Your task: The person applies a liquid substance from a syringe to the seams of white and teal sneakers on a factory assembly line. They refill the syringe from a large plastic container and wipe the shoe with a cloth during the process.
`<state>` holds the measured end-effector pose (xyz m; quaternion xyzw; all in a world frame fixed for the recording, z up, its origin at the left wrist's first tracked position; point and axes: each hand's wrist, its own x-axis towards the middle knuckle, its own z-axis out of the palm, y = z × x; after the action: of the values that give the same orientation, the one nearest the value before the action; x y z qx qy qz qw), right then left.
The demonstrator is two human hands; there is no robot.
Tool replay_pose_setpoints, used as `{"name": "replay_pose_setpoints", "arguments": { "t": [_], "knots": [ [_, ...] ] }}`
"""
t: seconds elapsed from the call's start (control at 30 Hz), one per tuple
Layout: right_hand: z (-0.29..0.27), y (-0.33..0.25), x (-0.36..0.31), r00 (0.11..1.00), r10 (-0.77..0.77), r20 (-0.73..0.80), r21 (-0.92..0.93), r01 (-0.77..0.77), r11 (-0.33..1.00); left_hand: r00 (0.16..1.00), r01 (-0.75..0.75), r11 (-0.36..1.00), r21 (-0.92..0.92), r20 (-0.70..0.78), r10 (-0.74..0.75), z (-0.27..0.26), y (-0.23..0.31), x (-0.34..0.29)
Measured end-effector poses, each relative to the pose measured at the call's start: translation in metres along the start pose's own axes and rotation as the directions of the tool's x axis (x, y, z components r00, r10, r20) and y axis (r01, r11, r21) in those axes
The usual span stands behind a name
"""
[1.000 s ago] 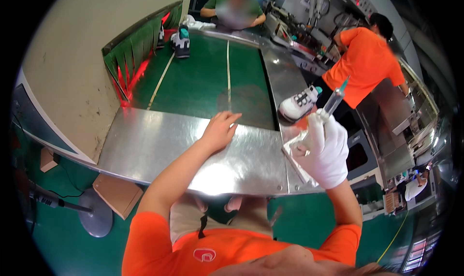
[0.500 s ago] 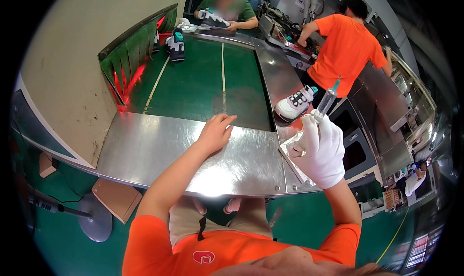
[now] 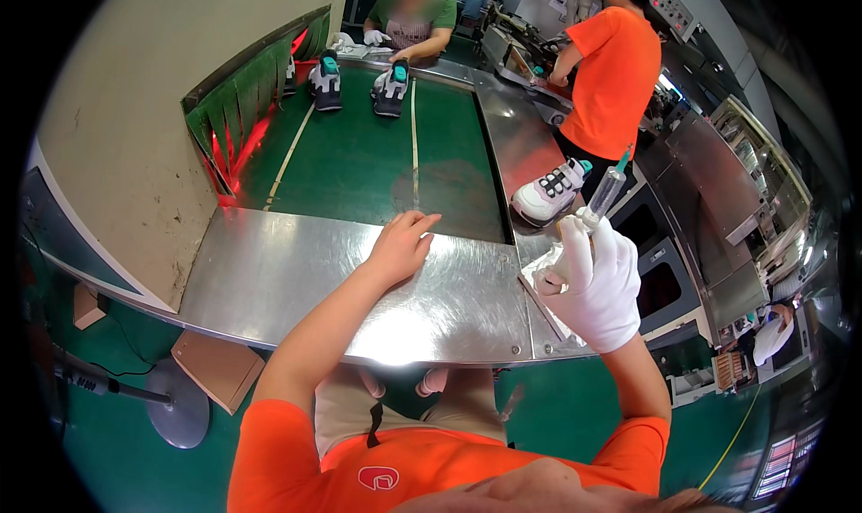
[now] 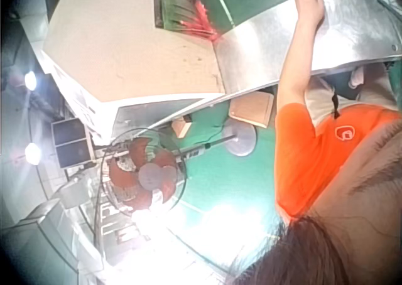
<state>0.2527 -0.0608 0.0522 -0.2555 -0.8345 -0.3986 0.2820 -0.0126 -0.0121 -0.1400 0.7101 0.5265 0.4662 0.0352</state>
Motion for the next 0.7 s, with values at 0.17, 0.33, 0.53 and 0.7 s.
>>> {"name": "replay_pose_setpoints", "arguments": {
  "t": [0.17,0.33,0.53,0.7],
  "knots": [
    [0.002,-0.0002,-0.0006,0.999,-0.011,-0.037,-0.022,0.01,1.0,1.0,0.016,1.0,-0.013,0.021,-0.015,-0.0005,0.0006,0.0004],
    [0.0018,-0.0003,-0.0006,0.999,-0.015,-0.028,-0.014,0.015,1.0,1.0,-0.009,1.0,-0.008,-0.01,0.009,-0.001,0.0024,0.0004],
    [0.0035,-0.0009,-0.0026,0.998,-0.02,-0.052,-0.02,0.019,1.0,1.0,-0.001,1.0,-0.001,-0.006,0.001,0.0005,0.0008,0.0001],
    [0.0045,-0.0007,-0.0047,0.998,-0.021,-0.051,-0.017,0.02,1.0,1.0,-0.008,1.0,0.005,-0.015,0.008,0.0008,0.0006,0.0003]
  ]
}}
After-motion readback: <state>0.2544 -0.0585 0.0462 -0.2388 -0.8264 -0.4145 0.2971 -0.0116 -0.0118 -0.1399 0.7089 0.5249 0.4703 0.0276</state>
